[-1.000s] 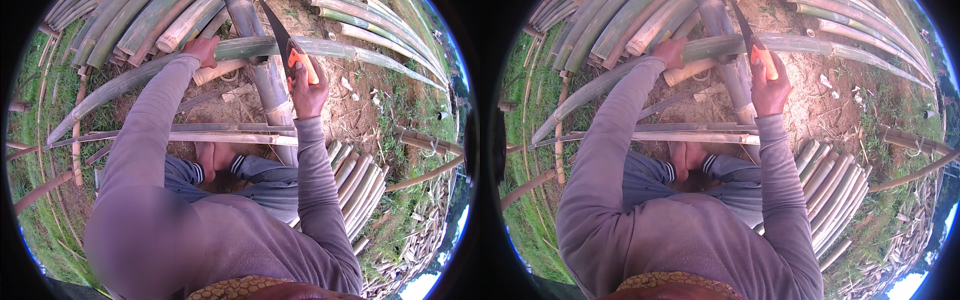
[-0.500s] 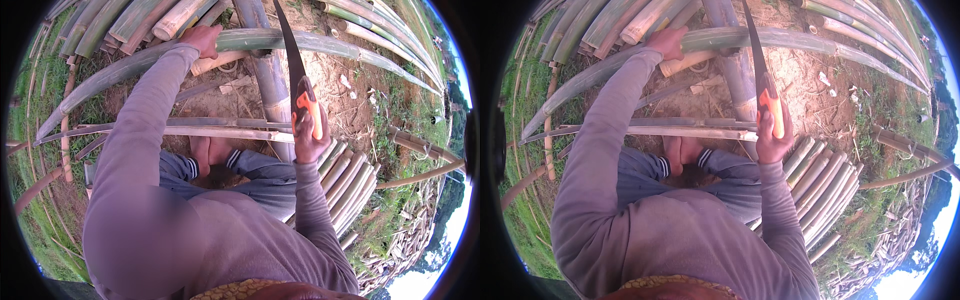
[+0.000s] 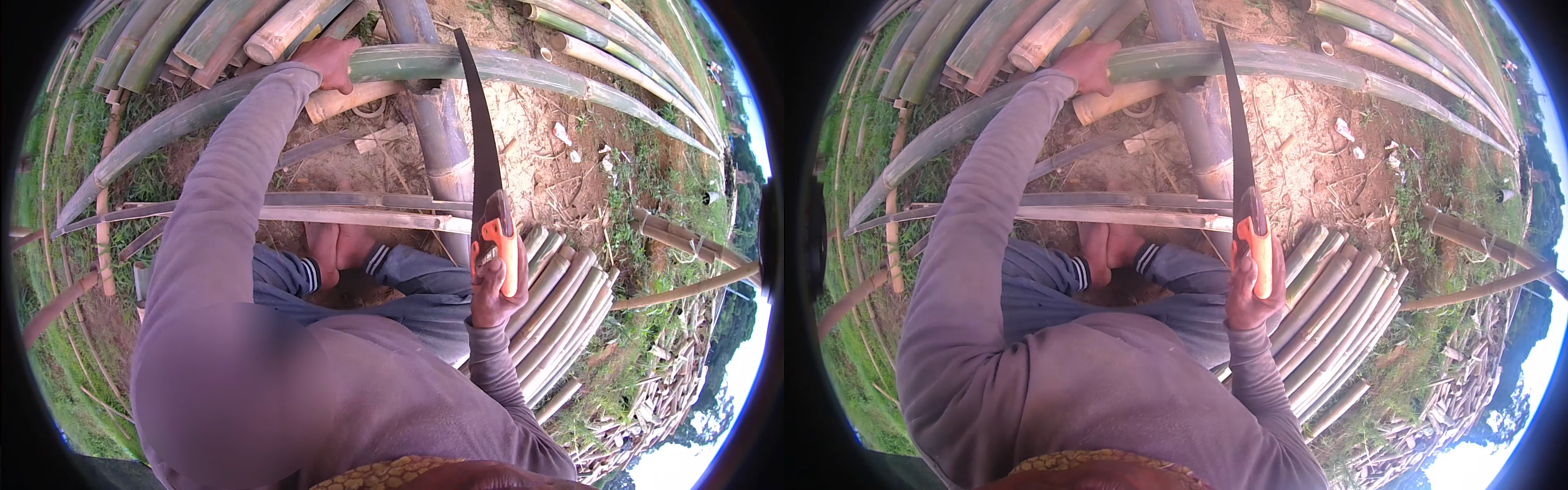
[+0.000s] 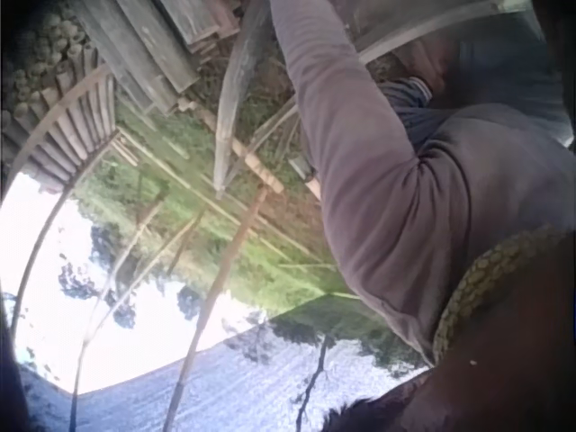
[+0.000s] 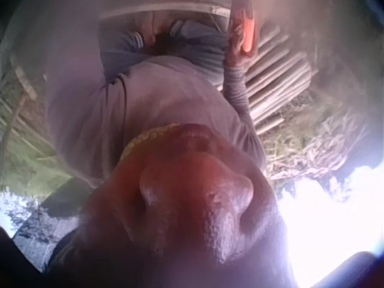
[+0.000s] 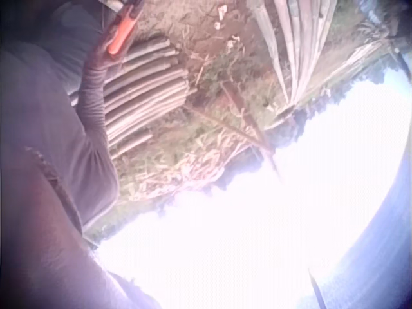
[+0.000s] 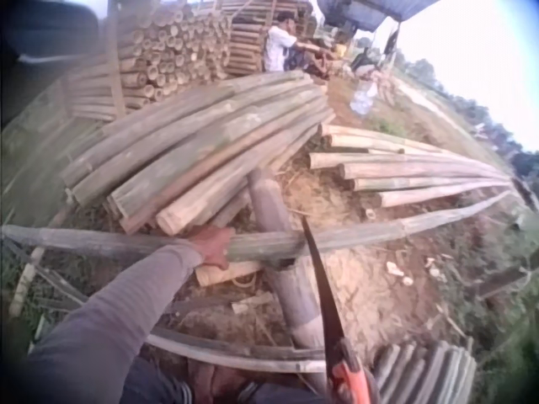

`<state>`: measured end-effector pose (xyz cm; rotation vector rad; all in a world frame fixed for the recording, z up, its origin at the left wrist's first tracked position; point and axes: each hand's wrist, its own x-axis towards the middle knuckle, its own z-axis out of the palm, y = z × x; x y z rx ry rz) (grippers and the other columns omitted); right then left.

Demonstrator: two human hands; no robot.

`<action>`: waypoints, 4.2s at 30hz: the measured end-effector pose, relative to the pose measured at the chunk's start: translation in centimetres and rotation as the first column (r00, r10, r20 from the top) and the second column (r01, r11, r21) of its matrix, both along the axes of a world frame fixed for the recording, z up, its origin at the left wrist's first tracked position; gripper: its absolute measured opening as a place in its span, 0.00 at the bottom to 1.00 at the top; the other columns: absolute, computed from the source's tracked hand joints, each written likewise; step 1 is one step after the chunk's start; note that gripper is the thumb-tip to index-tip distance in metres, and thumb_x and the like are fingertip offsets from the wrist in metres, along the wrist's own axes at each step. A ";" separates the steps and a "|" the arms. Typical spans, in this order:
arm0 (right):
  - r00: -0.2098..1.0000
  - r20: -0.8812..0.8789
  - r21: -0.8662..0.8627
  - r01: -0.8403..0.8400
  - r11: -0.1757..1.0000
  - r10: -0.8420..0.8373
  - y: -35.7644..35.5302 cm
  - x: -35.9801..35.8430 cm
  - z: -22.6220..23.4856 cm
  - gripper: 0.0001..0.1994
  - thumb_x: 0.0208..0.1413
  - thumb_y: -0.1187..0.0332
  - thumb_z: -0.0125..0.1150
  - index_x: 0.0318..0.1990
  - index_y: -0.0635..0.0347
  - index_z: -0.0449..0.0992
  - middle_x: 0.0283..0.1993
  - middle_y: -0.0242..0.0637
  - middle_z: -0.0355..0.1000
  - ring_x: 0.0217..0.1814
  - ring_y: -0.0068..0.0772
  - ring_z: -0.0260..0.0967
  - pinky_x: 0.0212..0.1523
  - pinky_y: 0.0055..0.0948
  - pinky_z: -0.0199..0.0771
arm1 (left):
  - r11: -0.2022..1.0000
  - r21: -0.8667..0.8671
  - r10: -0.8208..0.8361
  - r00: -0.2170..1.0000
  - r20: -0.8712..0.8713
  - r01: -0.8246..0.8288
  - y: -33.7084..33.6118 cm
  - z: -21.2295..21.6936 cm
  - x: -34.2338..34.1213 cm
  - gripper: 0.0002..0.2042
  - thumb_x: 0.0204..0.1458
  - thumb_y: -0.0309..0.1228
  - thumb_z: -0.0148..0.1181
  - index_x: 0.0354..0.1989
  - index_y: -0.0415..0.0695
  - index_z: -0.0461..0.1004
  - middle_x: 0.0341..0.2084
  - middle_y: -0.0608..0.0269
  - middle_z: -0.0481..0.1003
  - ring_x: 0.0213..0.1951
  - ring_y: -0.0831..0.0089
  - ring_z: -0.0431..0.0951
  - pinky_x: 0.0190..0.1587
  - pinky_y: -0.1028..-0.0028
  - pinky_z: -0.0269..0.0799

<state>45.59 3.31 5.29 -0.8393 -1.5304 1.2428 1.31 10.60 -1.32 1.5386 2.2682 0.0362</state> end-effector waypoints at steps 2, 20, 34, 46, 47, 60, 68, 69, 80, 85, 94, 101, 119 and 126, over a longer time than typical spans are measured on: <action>0.998 -0.028 -0.145 0.043 0.988 -0.047 5.7 -5.7 -1.2 0.24 0.73 0.67 0.61 0.69 0.75 0.67 0.63 0.51 0.74 0.59 0.38 0.77 0.51 0.36 0.89 | 1.000 -0.017 -0.004 1.000 0.021 0.004 0.0 0.0 0.0 0.41 0.37 0.38 0.77 0.66 0.49 0.70 0.46 0.52 0.83 0.51 0.51 0.84 0.54 0.54 0.79; 0.995 0.095 -0.096 0.019 0.995 -0.010 9.3 -7.1 -1.7 0.26 0.71 0.67 0.65 0.69 0.74 0.68 0.55 0.48 0.78 0.47 0.29 0.80 0.43 0.27 0.86 | 0.999 -0.014 -0.034 0.968 0.250 0.038 1.0 -0.4 -1.9 0.41 0.33 0.35 0.76 0.63 0.44 0.73 0.48 0.44 0.82 0.50 0.49 0.83 0.53 0.59 0.79; 0.986 0.159 0.073 -0.069 0.995 0.057 14.4 -10.2 0.8 0.22 0.71 0.63 0.62 0.63 0.72 0.72 0.37 0.35 0.79 0.32 0.18 0.74 0.31 0.20 0.73 | 0.997 0.072 -0.019 0.995 -0.095 0.026 -0.1 -0.9 2.2 0.38 0.40 0.35 0.77 0.64 0.49 0.69 0.47 0.48 0.82 0.49 0.43 0.84 0.53 0.47 0.79; 0.973 0.219 0.108 0.050 0.993 -0.073 5.1 -2.2 1.5 0.16 0.72 0.71 0.59 0.59 0.75 0.71 0.45 0.44 0.78 0.42 0.27 0.79 0.41 0.29 0.82 | 1.000 0.017 0.004 0.993 0.116 -0.006 0.0 -0.1 1.2 0.38 0.36 0.37 0.76 0.63 0.49 0.74 0.48 0.49 0.83 0.51 0.49 0.84 0.54 0.52 0.79; 0.987 0.151 0.020 0.057 0.998 -0.059 3.1 0.0 2.0 0.17 0.73 0.70 0.58 0.61 0.76 0.69 0.50 0.47 0.76 0.48 0.32 0.80 0.47 0.34 0.86 | 1.000 0.028 0.005 0.993 0.116 -0.008 0.2 -0.2 0.9 0.38 0.36 0.37 0.76 0.63 0.49 0.74 0.48 0.48 0.83 0.51 0.49 0.84 0.54 0.52 0.79; 0.922 0.346 0.348 0.046 0.936 -0.174 15.8 -10.7 -4.7 0.18 0.68 0.63 0.67 0.48 0.74 0.77 0.26 0.43 0.78 0.29 0.27 0.79 0.30 0.32 0.76 | 1.000 0.019 -0.026 0.995 0.098 0.024 0.1 0.6 1.3 0.43 0.36 0.38 0.76 0.68 0.46 0.70 0.49 0.47 0.83 0.52 0.48 0.83 0.56 0.55 0.79; 0.977 0.184 0.208 0.068 0.976 -0.107 2.9 -0.6 0.6 0.18 0.72 0.63 0.63 0.56 0.71 0.74 0.32 0.34 0.76 0.28 0.14 0.70 0.28 0.19 0.72 | 0.999 0.032 -0.020 0.990 0.136 0.016 0.6 -1.5 0.3 0.43 0.34 0.38 0.76 0.66 0.44 0.72 0.47 0.43 0.82 0.51 0.46 0.83 0.54 0.53 0.79; 0.974 0.205 0.197 0.053 0.979 -0.094 5.3 -2.7 -0.3 0.17 0.71 0.65 0.64 0.55 0.72 0.74 0.34 0.37 0.78 0.32 0.17 0.73 0.32 0.21 0.76 | 0.999 0.039 -0.019 0.993 0.120 0.014 0.6 -1.6 0.4 0.43 0.34 0.38 0.76 0.67 0.45 0.72 0.47 0.44 0.82 0.51 0.46 0.83 0.54 0.53 0.79; 0.977 0.180 0.048 0.106 0.993 -0.113 7.1 -3.0 -3.3 0.13 0.68 0.72 0.65 0.51 0.75 0.74 0.38 0.42 0.79 0.35 0.23 0.77 0.40 0.28 0.83 | 1.000 0.011 -0.018 0.994 0.107 0.017 0.6 0.0 0.8 0.45 0.34 0.38 0.75 0.69 0.45 0.70 0.48 0.46 0.82 0.50 0.49 0.83 0.54 0.56 0.79; 0.884 0.417 0.082 0.194 0.978 -0.211 2.3 2.8 -3.2 0.15 0.67 0.69 0.67 0.52 0.73 0.75 0.39 0.42 0.77 0.35 0.23 0.76 0.37 0.24 0.77 | 1.000 0.006 -0.024 0.985 0.171 0.024 0.8 -0.8 0.6 0.46 0.33 0.38 0.76 0.68 0.42 0.71 0.49 0.44 0.82 0.51 0.49 0.83 0.55 0.59 0.79; 0.953 0.262 0.096 0.133 0.986 -0.154 5.2 1.8 -2.0 0.30 0.70 0.56 0.66 0.66 0.75 0.70 0.45 0.38 0.76 0.26 0.16 0.65 0.30 0.18 0.69 | 0.995 0.009 -0.102 0.948 0.301 0.104 3.5 -1.5 -0.3 0.46 0.31 0.39 0.78 0.67 0.42 0.72 0.50 0.48 0.83 0.51 0.52 0.85 0.55 0.59 0.79; 0.935 0.319 0.036 0.150 0.988 -0.153 4.2 3.4 -1.3 0.32 0.71 0.52 0.64 0.69 0.72 0.69 0.54 0.44 0.77 0.27 0.16 0.66 0.29 0.18 0.69 | 0.986 0.164 0.011 0.985 -0.170 0.017 1.7 -0.8 5.7 0.32 0.50 0.47 0.78 0.59 0.48 0.70 0.43 0.49 0.84 0.45 0.51 0.88 0.49 0.52 0.84; 0.997 0.051 0.076 0.055 0.996 -0.059 8.6 1.8 -5.8 0.25 0.70 0.66 0.65 0.66 0.77 0.69 0.57 0.52 0.78 0.58 0.39 0.79 0.56 0.36 0.85 | 0.994 0.106 0.011 0.993 -0.120 0.002 1.8 -0.2 5.9 0.32 0.46 0.40 0.74 0.60 0.49 0.70 0.48 0.48 0.82 0.49 0.46 0.84 0.51 0.50 0.80; 0.999 0.023 0.179 0.033 0.983 -0.038 9.2 -1.4 -3.2 0.26 0.71 0.63 0.64 0.65 0.78 0.69 0.61 0.54 0.76 0.60 0.42 0.79 0.56 0.39 0.86 | 0.992 0.123 0.020 0.990 -0.137 -0.003 2.3 -1.0 5.5 0.32 0.46 0.41 0.75 0.61 0.48 0.71 0.45 0.46 0.83 0.46 0.47 0.86 0.49 0.50 0.83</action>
